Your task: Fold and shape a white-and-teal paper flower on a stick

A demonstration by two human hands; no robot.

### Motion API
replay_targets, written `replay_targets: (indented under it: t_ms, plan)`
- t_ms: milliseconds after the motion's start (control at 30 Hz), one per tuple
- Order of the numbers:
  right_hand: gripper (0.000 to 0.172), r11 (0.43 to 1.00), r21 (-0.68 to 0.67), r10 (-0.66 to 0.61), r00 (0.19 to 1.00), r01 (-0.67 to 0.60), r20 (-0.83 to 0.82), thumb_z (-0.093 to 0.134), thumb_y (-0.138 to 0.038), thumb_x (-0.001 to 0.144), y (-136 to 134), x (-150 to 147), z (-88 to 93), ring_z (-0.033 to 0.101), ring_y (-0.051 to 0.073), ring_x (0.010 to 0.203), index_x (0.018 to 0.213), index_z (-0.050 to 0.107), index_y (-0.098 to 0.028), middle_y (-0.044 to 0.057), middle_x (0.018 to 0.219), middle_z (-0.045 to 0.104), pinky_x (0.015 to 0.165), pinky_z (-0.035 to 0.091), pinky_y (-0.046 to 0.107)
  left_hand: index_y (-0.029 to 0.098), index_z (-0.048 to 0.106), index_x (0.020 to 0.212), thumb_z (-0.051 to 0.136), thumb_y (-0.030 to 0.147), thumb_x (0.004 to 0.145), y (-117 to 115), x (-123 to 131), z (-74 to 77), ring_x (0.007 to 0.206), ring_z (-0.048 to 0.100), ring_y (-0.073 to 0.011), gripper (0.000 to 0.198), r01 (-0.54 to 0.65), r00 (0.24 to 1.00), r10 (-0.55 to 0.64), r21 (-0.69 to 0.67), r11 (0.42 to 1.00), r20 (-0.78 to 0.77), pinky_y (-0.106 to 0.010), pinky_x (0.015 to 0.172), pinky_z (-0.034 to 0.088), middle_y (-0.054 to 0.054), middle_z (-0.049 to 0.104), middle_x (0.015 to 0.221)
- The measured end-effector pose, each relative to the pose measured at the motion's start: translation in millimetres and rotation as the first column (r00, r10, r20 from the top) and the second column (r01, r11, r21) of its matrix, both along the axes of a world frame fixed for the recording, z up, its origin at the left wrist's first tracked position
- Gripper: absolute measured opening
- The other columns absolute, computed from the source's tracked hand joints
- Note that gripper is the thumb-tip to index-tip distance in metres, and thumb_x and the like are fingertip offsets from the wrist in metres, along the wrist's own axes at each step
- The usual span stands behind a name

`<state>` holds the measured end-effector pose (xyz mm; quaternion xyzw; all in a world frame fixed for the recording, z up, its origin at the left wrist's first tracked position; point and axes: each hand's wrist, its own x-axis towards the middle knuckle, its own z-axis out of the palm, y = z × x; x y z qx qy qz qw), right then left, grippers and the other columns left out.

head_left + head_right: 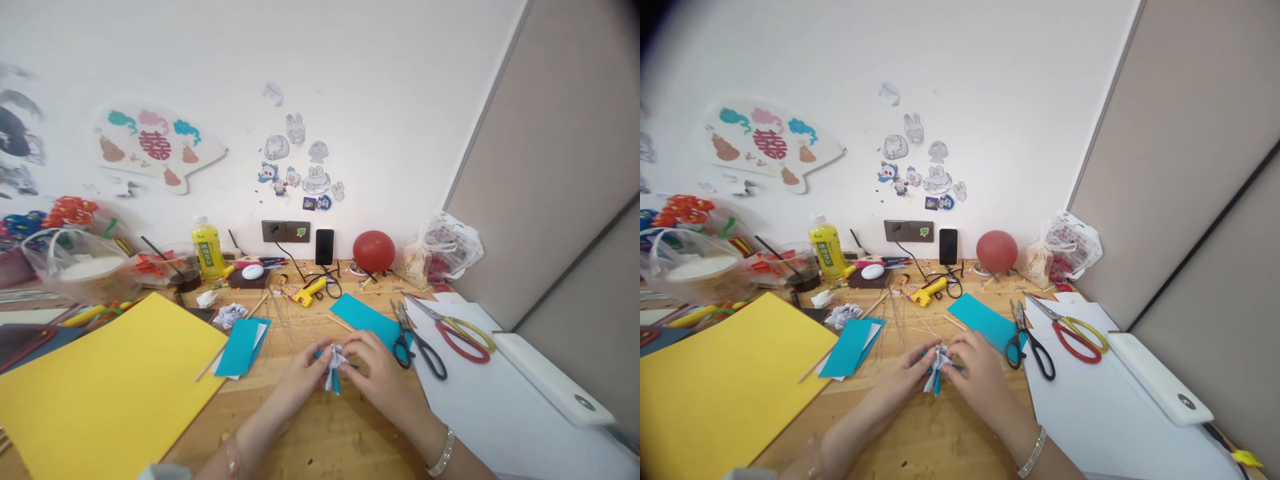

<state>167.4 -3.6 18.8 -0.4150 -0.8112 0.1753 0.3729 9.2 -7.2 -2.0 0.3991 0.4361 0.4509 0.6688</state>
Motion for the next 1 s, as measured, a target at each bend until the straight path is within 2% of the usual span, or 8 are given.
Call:
replay_targets:
  t_ms: [200, 300, 400, 633, 800, 1000]
  plan:
    - [0.006, 0.997, -0.022, 0.081, 0.988, -0.079, 0.133, 0.06, -0.017, 0.079, -0.4, 2.3, 1.8, 0.051, 0.021, 0.098, 0.082, 0.063, -0.021, 0.005, 0.102, 0.057, 0.084, 0.042, 0.036, 0.015, 0.061, 0.104, 0.066, 0.041, 0.069, 0.5, 1.6, -5.1, 0.087, 0.059, -0.0226, 0.044, 0.009, 0.998, -0.005, 0.05, 0.999, -0.069, -0.03, 0.073, 0.045, -0.008, 0.067, 0.095]
    - [0.006, 0.995, -0.013, 0.101, 0.981, -0.1, 0.164, 0.058, -0.019, 0.082, 2.6, 7.0, 0.5, 0.048, 0.022, 0.103, 0.084, 0.063, -0.021, 0.006, 0.108, 0.054, 0.086, 0.041, 0.039, 0.016, 0.063, 0.103, 0.068, 0.037, 0.069, -1.5, -1.3, -1.6, 0.083, 0.06, -0.0193, 0.041, 0.105, 0.994, -0.104, -0.013, 0.994, 0.019, -0.028, 0.073, 0.044, -0.007, 0.067, 0.092]
    - [0.004, 0.995, -0.013, 0.104, 0.98, -0.103, 0.168, 0.058, -0.02, 0.082, 4.4, 9.2, 0.9, 0.047, 0.023, 0.105, 0.08, 0.062, -0.02, 0.006, 0.108, 0.054, 0.087, 0.041, 0.039, 0.017, 0.062, 0.107, 0.073, 0.03, 0.065, -2.8, -3.8, 1.0, 0.08, 0.06, -0.0157, 0.046, 0.146, 0.984, -0.139, -0.06, 0.988, 0.107, -0.025, 0.073, 0.044, -0.007, 0.067, 0.092]
    - [0.005, 0.98, -0.015, 0.198, 0.966, -0.198, 0.167, 0.057, -0.018, 0.083, 3.1, 7.7, 7.6, 0.047, 0.02, 0.105, 0.079, 0.061, -0.02, 0.004, 0.104, 0.056, 0.089, 0.04, 0.037, 0.016, 0.064, 0.104, 0.075, 0.031, 0.063, -3.2, -2.9, -0.4, 0.08, 0.06, -0.0162, 0.045, 0.135, 0.983, -0.126, -0.068, 0.988, 0.131, -0.025, 0.073, 0.044, -0.006, 0.068, 0.09]
    - [0.005, 0.985, 0.013, 0.164, 0.958, -0.172, 0.236, 0.059, -0.022, 0.081, 5.4, 13.1, 7.8, 0.044, 0.022, 0.105, 0.079, 0.062, -0.02, 0.005, 0.111, 0.055, 0.088, 0.039, 0.038, 0.019, 0.061, 0.111, 0.073, 0.037, 0.065, -3.0, -2.6, -0.2, 0.072, 0.058, -0.0147, 0.051, 0.123, 0.991, -0.12, -0.035, 0.992, 0.065, -0.022, 0.063, 0.042, -0.005, 0.068, 0.087]
    - [0.013, 0.976, 0.071, 0.177, 0.938, -0.206, 0.299, 0.054, -0.018, 0.085, 4.0, 13.5, 8.6, 0.044, 0.021, 0.104, 0.077, 0.064, -0.02, 0.005, 0.108, 0.056, 0.087, 0.04, 0.036, 0.017, 0.063, 0.108, 0.073, 0.038, 0.064, -4.1, 3.3, -3.3, 0.069, 0.055, -0.0133, 0.05, 0.088, 0.995, -0.088, 0.001, 0.996, 0.051, -0.022, 0.062, 0.04, -0.004, 0.067, 0.083]
